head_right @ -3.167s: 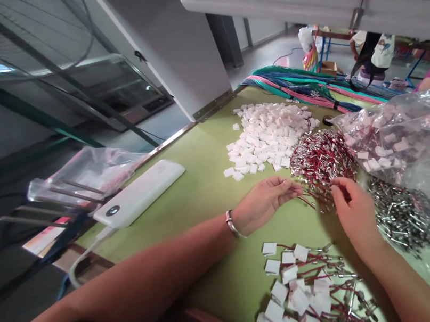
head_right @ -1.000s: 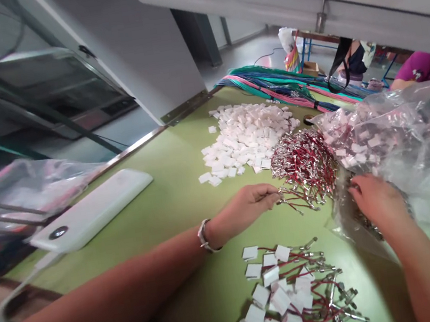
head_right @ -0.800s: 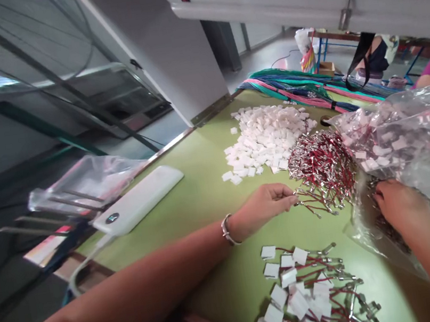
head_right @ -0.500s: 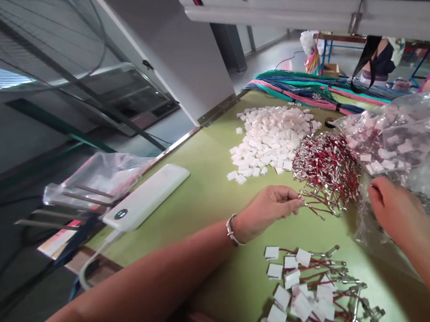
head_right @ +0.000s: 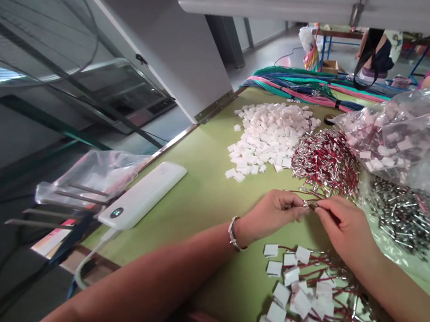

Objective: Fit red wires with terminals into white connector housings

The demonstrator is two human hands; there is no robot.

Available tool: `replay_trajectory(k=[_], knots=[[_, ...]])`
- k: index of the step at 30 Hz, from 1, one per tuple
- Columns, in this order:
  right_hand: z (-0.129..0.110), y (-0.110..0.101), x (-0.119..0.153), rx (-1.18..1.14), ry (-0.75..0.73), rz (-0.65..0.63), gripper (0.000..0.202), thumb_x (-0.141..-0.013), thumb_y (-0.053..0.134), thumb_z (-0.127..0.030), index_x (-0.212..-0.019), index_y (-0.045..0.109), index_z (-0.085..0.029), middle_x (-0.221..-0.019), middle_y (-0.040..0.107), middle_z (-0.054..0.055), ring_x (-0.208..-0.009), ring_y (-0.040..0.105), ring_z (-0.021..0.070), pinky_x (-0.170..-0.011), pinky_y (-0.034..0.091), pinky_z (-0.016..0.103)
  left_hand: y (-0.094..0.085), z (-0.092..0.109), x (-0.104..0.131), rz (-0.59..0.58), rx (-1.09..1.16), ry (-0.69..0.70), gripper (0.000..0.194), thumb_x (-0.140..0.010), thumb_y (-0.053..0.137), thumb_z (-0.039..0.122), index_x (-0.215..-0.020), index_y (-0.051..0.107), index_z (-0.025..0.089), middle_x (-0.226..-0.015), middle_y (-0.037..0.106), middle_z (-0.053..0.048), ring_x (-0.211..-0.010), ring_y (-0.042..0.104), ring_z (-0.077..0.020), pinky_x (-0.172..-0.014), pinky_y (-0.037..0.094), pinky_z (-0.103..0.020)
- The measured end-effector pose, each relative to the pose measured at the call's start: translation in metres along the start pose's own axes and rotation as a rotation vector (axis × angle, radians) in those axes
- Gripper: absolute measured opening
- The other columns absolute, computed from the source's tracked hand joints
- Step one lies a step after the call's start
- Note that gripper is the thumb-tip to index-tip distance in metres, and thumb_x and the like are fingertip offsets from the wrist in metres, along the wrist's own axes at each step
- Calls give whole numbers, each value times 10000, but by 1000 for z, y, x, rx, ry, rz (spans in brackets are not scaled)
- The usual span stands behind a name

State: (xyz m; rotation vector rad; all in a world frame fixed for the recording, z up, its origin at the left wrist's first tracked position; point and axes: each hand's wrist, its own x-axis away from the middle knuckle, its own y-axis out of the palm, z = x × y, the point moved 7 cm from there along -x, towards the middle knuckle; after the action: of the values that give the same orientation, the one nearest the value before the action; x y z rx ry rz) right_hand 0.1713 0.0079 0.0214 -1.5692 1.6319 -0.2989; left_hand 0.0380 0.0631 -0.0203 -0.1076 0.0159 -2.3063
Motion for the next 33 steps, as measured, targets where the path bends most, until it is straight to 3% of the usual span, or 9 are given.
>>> replay_trajectory(k=[10, 16, 22, 26, 30, 33], knots=[[-2, 13, 3, 13, -45, -149, 171, -912, 535, -202, -838, 689, -196, -723, 624, 18, -663, 587, 145, -593, 463, 247, 1, 10, 4, -18, -118, 51, 136, -816, 627, 232, -719, 663, 143, -619, 591, 29, -581, 494, -68, -577, 399, -202], [-7, 1, 1, 21, -55, -26, 134, -925, 535, -216, -883, 661, -192, -752, 628, 18, -674, 586, 140, -614, 458, 247, -3, 5, 2, 16, -67, -8, 151, -825, 608, 237, -716, 645, 140, -600, 584, 34, -560, 483, -64, -561, 396, -195], [-9, 5, 0, 9, -85, -78, 143, -921, 529, -204, -875, 663, -191, -725, 612, 13, -640, 568, 132, -566, 433, 233, 0, 2, 0, -21, -114, -14, 184, -832, 598, 265, -706, 642, 139, -592, 578, 37, -538, 461, -58, -529, 371, -186], [-9, 9, 0, 40, -75, -164, 180, -898, 514, -191, -791, 660, -193, -683, 599, 9, -619, 553, 135, -561, 415, 243, 0, 8, 3, -32, -342, 90, 204, -863, 560, 244, -712, 656, 145, -599, 585, 23, -556, 486, -76, -549, 392, -199], [0, 20, 4, -62, 131, -275, 180, -833, 560, -214, -670, 631, -192, -629, 598, -3, -596, 553, 132, -556, 410, 245, 9, 25, 11, -83, -679, 403, 199, -897, 523, 213, -777, 675, 167, -698, 644, -7, -642, 544, -104, -618, 417, -225], [13, 28, 8, -239, 414, -353, 222, -831, 564, -296, -640, 612, -194, -547, 558, -31, -457, 493, 102, -471, 381, 234, 12, 30, 14, -85, -703, 508, 225, -924, 497, 229, -791, 668, 167, -692, 646, -7, -620, 546, -101, -596, 413, -220]])
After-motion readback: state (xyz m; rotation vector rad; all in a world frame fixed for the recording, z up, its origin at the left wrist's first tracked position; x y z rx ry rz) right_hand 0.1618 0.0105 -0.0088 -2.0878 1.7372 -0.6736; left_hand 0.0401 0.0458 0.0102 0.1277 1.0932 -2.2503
